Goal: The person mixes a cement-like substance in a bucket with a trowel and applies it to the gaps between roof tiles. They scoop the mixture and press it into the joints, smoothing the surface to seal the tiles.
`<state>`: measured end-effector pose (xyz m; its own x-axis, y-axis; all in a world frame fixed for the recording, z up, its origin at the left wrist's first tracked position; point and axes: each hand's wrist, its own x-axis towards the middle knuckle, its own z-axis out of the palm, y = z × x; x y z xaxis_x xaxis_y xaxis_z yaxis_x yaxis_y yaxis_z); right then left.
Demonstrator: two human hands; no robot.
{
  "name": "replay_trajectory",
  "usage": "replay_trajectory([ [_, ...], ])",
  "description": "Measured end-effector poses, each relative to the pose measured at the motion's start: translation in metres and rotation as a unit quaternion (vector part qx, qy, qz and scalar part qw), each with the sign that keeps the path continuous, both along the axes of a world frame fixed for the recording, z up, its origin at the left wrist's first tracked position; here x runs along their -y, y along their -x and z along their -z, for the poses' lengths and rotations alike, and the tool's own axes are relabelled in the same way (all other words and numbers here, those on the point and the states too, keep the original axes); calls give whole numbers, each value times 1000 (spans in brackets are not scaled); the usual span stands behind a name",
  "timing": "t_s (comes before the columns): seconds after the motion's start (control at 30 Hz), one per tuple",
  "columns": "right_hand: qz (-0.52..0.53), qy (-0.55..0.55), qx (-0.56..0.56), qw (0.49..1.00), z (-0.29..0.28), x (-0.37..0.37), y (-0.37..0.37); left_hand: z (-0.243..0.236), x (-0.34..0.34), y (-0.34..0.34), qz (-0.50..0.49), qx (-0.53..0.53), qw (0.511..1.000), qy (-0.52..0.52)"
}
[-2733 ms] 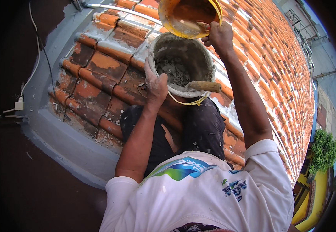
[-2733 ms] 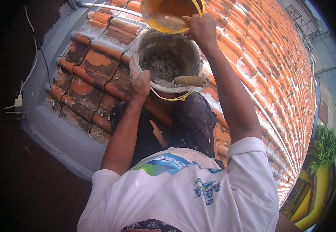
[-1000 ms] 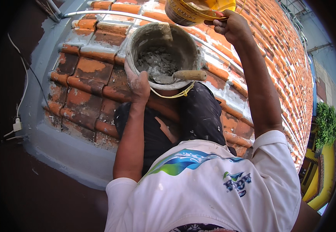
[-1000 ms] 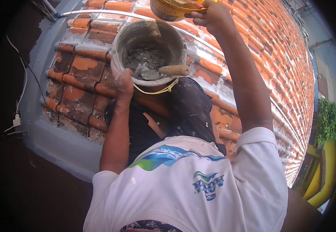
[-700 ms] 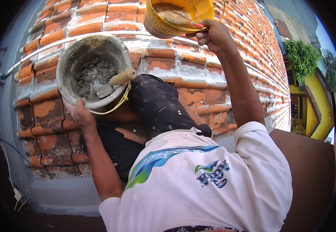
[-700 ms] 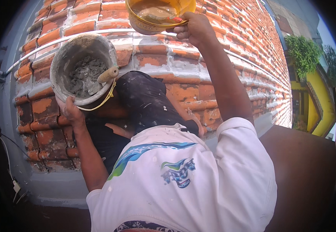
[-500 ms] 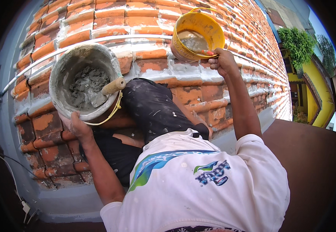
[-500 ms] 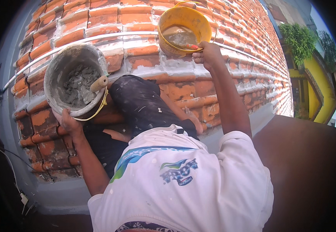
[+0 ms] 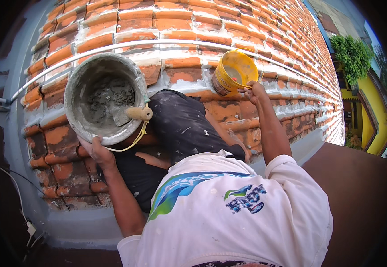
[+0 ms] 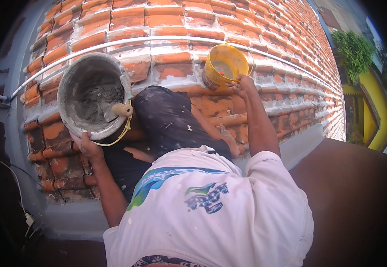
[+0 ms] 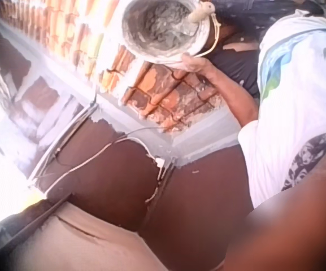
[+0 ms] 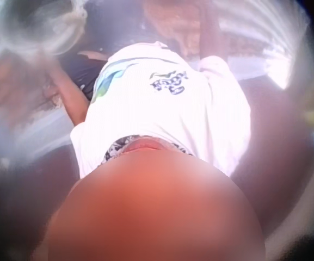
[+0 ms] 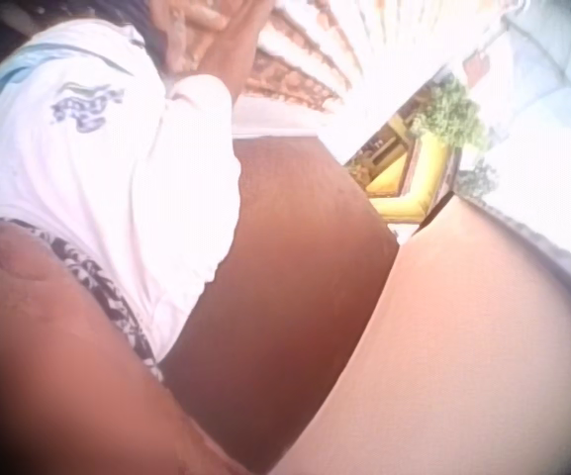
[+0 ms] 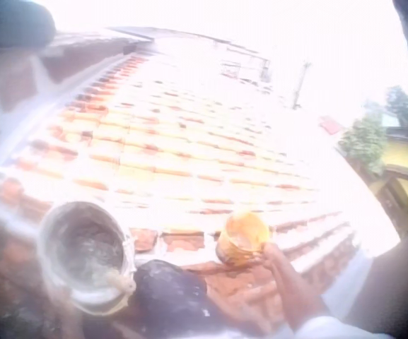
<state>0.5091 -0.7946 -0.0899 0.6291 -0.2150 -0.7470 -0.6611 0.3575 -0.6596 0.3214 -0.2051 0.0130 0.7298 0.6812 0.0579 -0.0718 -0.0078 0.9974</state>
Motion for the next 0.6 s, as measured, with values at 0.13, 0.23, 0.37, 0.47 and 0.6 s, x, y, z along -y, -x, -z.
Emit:
replay_trajectory([
  [0.13,-55,-6,4,998,14,15,-10,-1,-5,10,8,-7,998,63],
  [0.23,-67,1,-13,998,13,22,-20,-1,-11,17,54,23,992,114],
  [0.37,-74,17,-54,996,6,28,-27,7,-15,22,14,-27,972,233],
  [0.47,-130,-6,-53,990,3,38,-25,10,-12,38,1,-52,957,285],
  [0.6,-174,140,-71,972,-16,37,-20,11,3,56,-4,-95,948,302],
])
